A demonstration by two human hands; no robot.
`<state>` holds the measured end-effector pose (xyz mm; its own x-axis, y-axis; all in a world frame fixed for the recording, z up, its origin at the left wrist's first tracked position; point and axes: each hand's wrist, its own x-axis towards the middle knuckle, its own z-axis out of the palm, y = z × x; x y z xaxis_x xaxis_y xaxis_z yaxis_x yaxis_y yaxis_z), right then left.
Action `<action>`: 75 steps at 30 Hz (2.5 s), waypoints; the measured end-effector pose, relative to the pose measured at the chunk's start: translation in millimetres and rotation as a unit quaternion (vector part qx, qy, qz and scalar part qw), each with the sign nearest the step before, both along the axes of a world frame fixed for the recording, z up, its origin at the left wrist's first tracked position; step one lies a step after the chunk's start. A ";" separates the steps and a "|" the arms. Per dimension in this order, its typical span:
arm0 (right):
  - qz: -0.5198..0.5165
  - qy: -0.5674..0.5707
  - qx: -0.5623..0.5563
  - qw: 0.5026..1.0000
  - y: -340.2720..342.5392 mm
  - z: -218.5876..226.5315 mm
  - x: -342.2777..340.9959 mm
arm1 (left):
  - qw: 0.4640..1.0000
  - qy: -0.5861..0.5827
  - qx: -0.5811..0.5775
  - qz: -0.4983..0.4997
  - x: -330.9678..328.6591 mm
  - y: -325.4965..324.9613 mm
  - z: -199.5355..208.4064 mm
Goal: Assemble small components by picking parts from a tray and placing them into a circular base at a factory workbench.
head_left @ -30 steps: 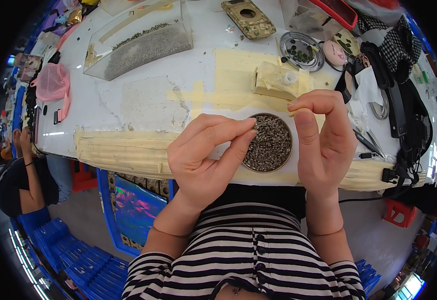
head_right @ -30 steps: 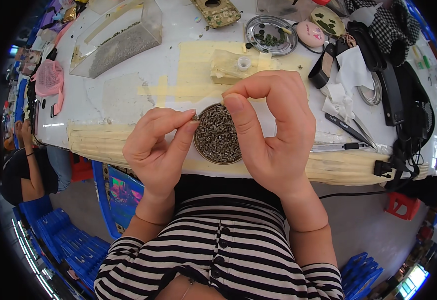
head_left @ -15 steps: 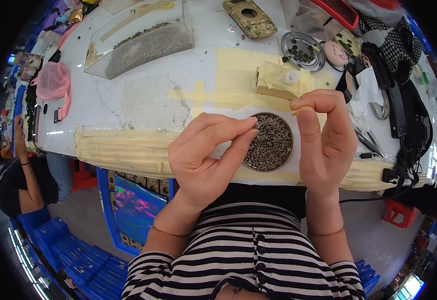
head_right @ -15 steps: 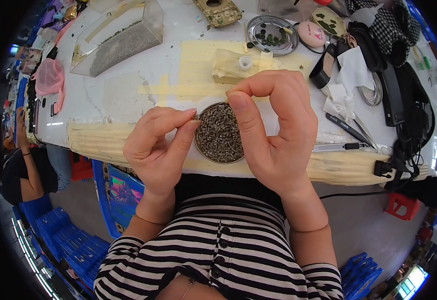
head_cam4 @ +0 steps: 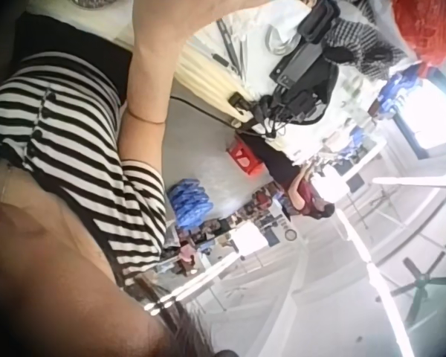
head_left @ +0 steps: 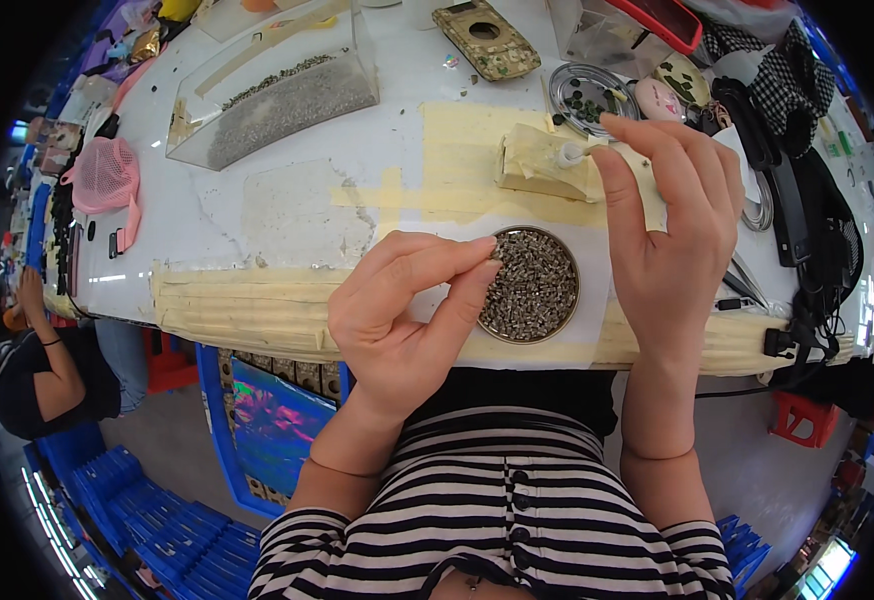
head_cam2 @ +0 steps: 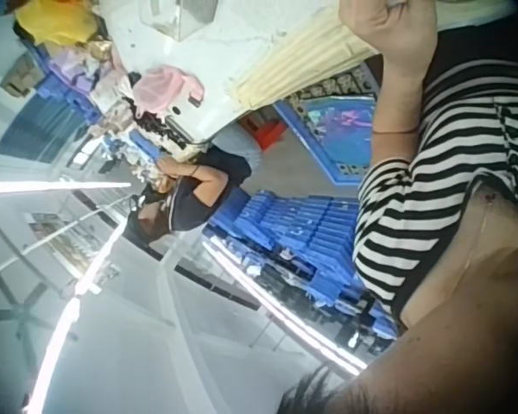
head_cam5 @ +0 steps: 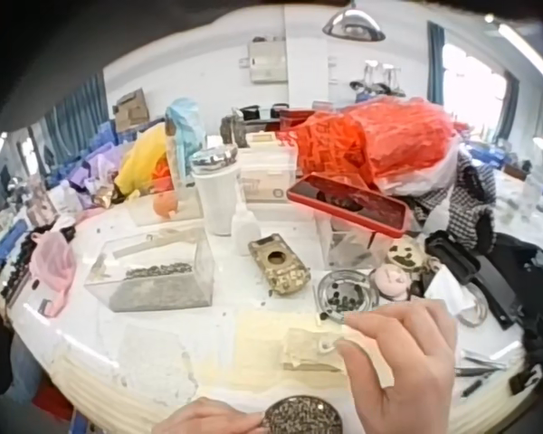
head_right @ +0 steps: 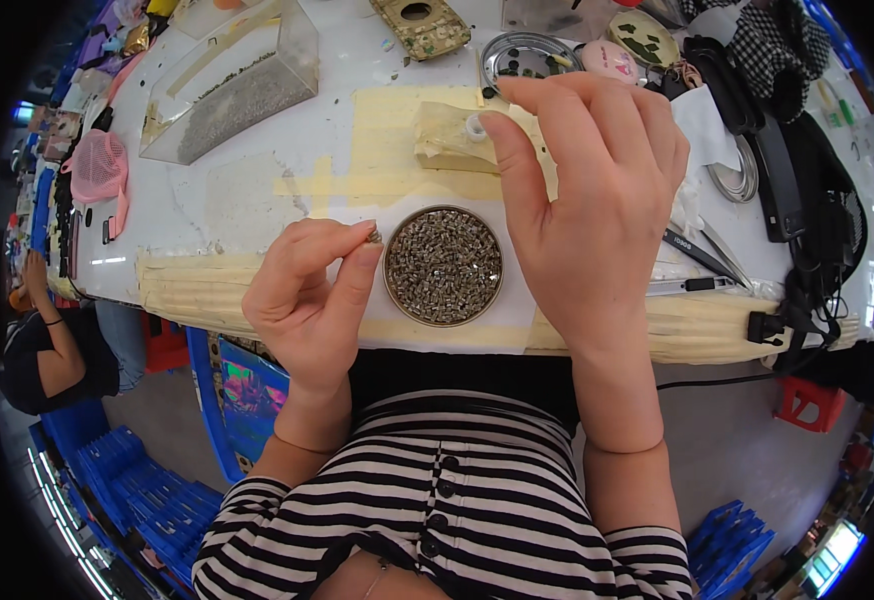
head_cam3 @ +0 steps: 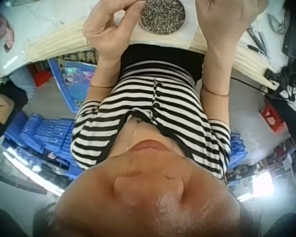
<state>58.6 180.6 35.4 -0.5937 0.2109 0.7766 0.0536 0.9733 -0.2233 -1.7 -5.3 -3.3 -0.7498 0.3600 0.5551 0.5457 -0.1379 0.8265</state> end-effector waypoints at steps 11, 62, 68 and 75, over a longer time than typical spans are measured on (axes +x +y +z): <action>0.288 -0.118 -0.441 0.842 -41.8 -2.4 17.7 | 0.997 0.062 0.016 -0.032 -2.6 -3.7 -0.3; 0.215 0.007 -0.132 0.968 -46.5 -12.5 27.4 | 0.996 0.089 -0.027 0.001 -1.1 -2.1 0.0; 0.191 -0.010 -0.184 0.964 -45.7 -18.7 24.9 | 0.997 0.079 -0.005 -0.015 -2.3 -3.1 -1.0; 0.245 -0.046 -0.424 0.871 -46.4 -23.4 25.1 | 0.993 0.116 -0.016 -0.023 -2.3 -3.3 -0.2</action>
<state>83.7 134.3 12.0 -0.8253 0.3887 0.4095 -0.2664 0.3715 -0.8894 -4.0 -8.6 -3.5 -0.5851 0.4110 0.6991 0.7162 -0.1425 0.6832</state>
